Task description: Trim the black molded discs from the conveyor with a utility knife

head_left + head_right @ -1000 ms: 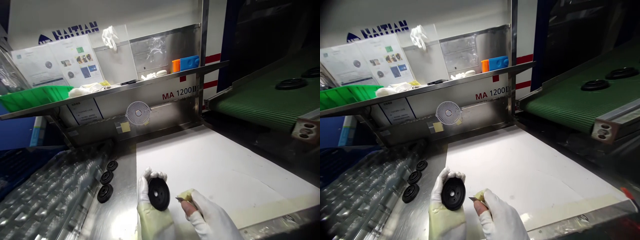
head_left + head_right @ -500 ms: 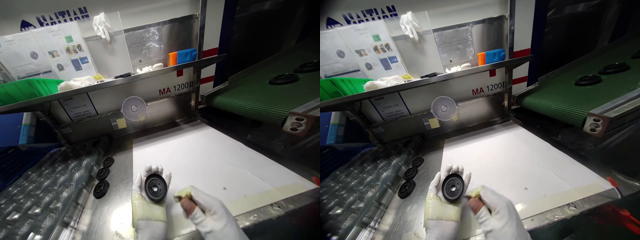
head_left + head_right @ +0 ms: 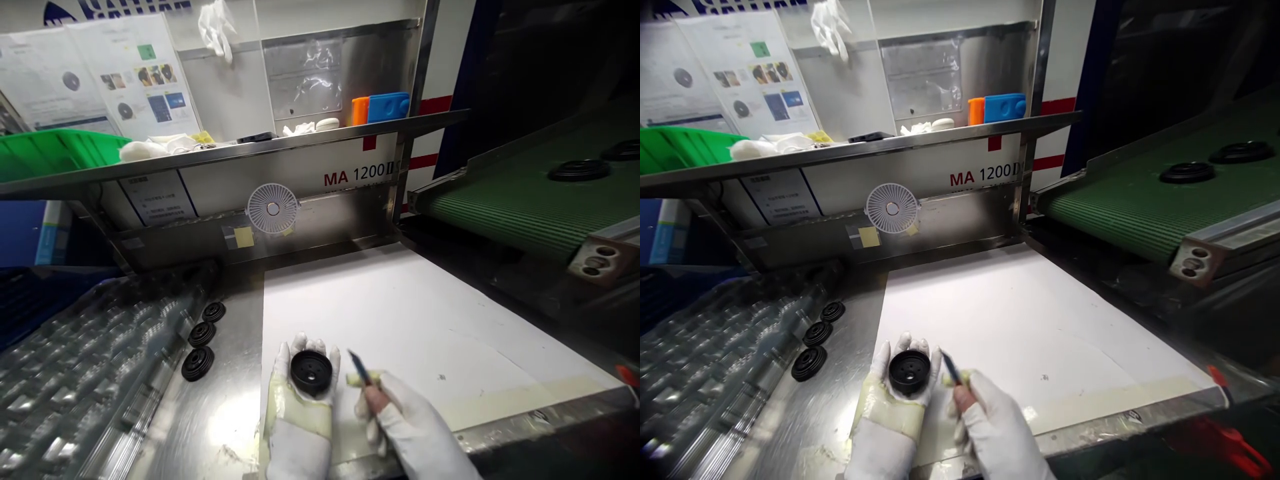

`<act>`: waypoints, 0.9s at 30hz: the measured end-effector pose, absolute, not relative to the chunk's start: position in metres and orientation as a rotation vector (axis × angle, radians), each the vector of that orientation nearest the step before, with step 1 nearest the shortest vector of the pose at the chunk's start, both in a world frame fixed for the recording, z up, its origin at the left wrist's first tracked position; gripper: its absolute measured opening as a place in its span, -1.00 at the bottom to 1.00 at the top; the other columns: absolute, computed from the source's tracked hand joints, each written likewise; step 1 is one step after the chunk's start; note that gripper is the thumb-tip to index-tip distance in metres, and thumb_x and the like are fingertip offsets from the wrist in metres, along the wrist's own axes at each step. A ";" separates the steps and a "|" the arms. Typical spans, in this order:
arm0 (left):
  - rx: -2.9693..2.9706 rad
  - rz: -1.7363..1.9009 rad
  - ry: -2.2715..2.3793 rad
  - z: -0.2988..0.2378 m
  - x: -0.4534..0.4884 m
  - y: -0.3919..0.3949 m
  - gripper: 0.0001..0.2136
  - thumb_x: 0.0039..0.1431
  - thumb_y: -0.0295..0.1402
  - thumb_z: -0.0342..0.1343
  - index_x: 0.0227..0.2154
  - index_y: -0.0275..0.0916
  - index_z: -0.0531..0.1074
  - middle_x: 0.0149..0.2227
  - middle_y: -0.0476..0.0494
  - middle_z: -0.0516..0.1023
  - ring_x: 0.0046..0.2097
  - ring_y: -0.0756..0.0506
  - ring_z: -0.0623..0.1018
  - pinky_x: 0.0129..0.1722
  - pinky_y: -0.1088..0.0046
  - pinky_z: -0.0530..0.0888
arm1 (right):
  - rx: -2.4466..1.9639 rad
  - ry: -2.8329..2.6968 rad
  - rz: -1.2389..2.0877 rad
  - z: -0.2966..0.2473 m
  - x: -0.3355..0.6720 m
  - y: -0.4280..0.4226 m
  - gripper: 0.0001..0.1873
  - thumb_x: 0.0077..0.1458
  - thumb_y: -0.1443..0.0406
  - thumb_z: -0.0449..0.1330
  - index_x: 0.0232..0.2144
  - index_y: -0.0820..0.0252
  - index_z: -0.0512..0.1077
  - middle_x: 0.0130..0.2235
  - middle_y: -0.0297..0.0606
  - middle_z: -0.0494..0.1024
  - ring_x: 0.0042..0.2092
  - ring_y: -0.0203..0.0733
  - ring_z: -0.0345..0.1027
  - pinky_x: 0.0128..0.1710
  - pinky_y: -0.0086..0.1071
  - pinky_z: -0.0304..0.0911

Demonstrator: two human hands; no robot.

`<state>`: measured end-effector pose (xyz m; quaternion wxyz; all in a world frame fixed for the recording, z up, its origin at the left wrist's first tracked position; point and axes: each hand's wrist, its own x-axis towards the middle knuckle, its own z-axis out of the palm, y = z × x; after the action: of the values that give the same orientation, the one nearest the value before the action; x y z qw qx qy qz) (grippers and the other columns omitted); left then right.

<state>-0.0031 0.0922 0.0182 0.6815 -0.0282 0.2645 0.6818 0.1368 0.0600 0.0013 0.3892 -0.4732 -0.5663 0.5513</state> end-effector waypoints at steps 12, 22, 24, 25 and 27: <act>0.217 1.406 0.809 0.038 0.019 0.047 -0.71 -0.12 -0.52 0.24 -0.25 -0.30 0.44 -0.27 -0.20 0.50 -0.30 -0.09 0.50 -0.35 0.46 0.45 | -1.007 -1.502 1.178 0.043 0.124 0.068 -0.67 0.20 0.10 -0.03 -0.47 0.19 0.29 -0.48 -0.37 0.34 -0.45 -0.34 0.23 -0.45 -0.49 0.19; -0.106 1.365 0.437 0.026 0.008 0.040 -0.79 -0.24 -0.56 0.30 -0.45 -0.34 0.44 -0.47 -0.13 0.42 -0.56 0.12 0.30 -0.63 0.67 0.27 | -0.802 -1.714 0.760 0.052 0.140 0.059 -0.64 0.15 0.38 0.07 -0.02 -0.05 0.32 -0.08 -0.30 0.42 -0.04 -0.20 0.30 -0.03 -0.35 0.27; -0.113 1.397 0.543 0.028 0.010 0.040 -0.89 -0.14 -0.58 0.23 -0.51 -0.35 0.42 -0.48 -0.13 0.42 -0.55 0.11 0.31 -0.61 0.66 0.28 | -0.781 -1.805 0.680 0.048 0.143 0.058 -0.63 0.12 0.41 0.09 -0.04 -0.07 0.34 -0.11 -0.33 0.44 -0.08 -0.22 0.34 -0.06 -0.39 0.30; -0.104 1.416 0.609 0.028 0.012 0.040 -0.91 -0.11 -0.59 0.20 -0.53 -0.35 0.41 -0.49 -0.13 0.42 -0.56 0.11 0.31 -0.61 0.65 0.28 | -0.785 -1.836 0.671 0.048 0.145 0.057 -0.63 0.12 0.40 0.09 -0.04 -0.07 0.35 -0.11 -0.33 0.44 -0.09 -0.21 0.35 -0.07 -0.39 0.31; -0.049 1.448 0.721 0.026 0.016 0.040 -0.91 -0.09 -0.59 0.17 -0.58 -0.34 0.40 -0.52 -0.11 0.40 -0.54 0.09 0.33 -0.58 0.63 0.30 | -0.835 -1.865 0.704 0.049 0.147 0.056 -0.67 0.11 0.34 0.09 -0.06 -0.05 0.37 -0.13 -0.31 0.47 -0.11 -0.16 0.36 -0.09 -0.35 0.33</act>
<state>0.0156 0.0401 0.0264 0.6901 -0.0218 0.3224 0.6475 0.1472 0.0564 0.0493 0.4708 -0.3407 -0.7615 0.2872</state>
